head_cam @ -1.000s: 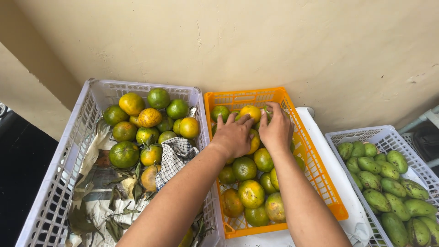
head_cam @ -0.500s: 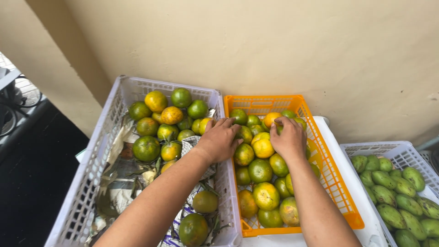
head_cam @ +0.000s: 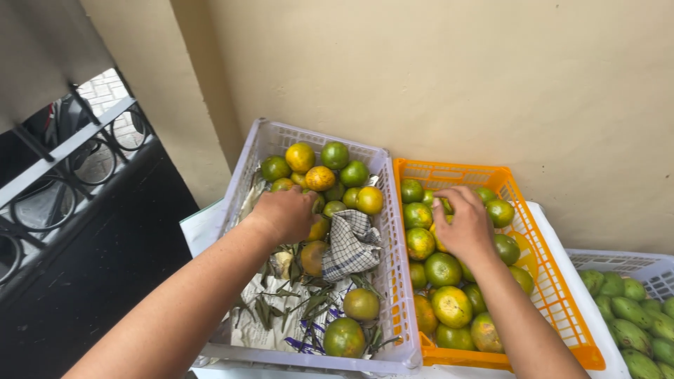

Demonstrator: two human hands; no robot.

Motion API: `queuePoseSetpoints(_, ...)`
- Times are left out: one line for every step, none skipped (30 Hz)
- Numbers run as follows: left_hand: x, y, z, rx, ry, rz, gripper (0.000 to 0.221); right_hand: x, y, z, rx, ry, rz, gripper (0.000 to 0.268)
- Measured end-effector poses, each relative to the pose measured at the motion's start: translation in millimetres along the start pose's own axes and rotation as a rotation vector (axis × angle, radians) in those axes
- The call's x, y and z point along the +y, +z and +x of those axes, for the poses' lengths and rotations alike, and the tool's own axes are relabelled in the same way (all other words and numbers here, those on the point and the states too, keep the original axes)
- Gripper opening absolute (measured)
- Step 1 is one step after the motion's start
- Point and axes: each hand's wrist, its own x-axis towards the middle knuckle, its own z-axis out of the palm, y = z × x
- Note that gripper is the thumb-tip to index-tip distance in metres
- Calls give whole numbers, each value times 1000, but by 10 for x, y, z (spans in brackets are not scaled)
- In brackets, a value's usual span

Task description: The person wipes several citrus fruits with a cloth, one at a time, and places them into an orange basket. The person handles both green and yellow fruits from a white basket and transfers them to the orange basket after wiping.

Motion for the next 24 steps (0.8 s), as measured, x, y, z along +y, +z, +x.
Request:
queuePoseSetpoints(-90,84,28,3,-5,0,49,-203,6,36,1,-5,3,15)
queuePoseSetpoints(-182,168,60,23,-30,3,45,-405,13,72,-69,-33,91,18)
queuePoseSetpoints(-265,254,99,42,-54,4,43,-598,14,107,-141,-61,176,20)
queuePoseSetpoints(-343,314,144,45,-58,2,43,-761,65,145,-141,-67,177,20)
queuePoseSetpoints(-418,379,191,39,-76,-19,45,-922,115,179,-175,-81,234,20)
queuePoseSetpoints(-494,445,241,33,-94,-41,48,-1081,168,212,-210,-96,291,20)
queuePoseSetpoints(-507,431,191,33,-97,-44,48,-1297,150,273,-214,-99,291,20)
queuePoseSetpoints(-520,418,144,-1,-132,-118,48,-1510,133,335,-367,-37,315,27)
queuePoseSetpoints(-532,400,101,-37,-164,-189,49,-1721,116,394,-518,28,338,34)
queuePoseSetpoints(-550,442,97,-37,-165,-190,49,-1900,108,438,-519,28,338,34)
queuePoseSetpoints(-565,479,99,-82,-150,-206,51,-2075,97,483,-675,62,321,43)
queuePoseSetpoints(-580,516,101,-127,-135,-223,53,-2250,86,529,-832,96,303,52)
queuePoseSetpoints(-571,510,90,-128,-136,-224,53,-2269,185,529,-833,96,303,52)
queuePoseSetpoints(-562,503,77,-156,-133,-241,56,-2291,283,528,-878,47,248,58)
queuePoseSetpoints(-565,479,68,-180,-133,-257,59,-2317,383,544,-918,-7,193,64)
queuePoseSetpoints(-569,475,64,-177,-136,-256,59,-2334,465,551,-917,-11,193,64)
queuePoseSetpoints(-569,470,63,-206,-141,-239,63,-2348,546,556,-940,-16,157,67)
queuePoseSetpoints(-569,465,62,-235,-146,-222,67,-2360,627,563,-963,-21,121,70)
queuePoseSetpoints(-557,413,22,-233,-147,-223,67,-2408,654,564,-963,-23,119,70)
queuePoseSetpoints(-545,360,-19,-256,-115,-152,68,-2457,681,564,-985,-15,91,71)
queuePoseSetpoints(-530,305,-56,-277,-84,-83,69,-2500,705,572,-1007,-8,60,72)
queuePoseSetpoints(-598,501,102,-273,-86,-86,69,-2510,735,568,-1006,-13,56,72)
queuePoseSetpoints(-664,704,252,-246,-95,-145,68,-2521,765,557,-999,-35,2,77)
queuePoseSetpoints(-728,908,402,-219,-103,-204,68,-2532,795,544,-991,-57,-51,83)
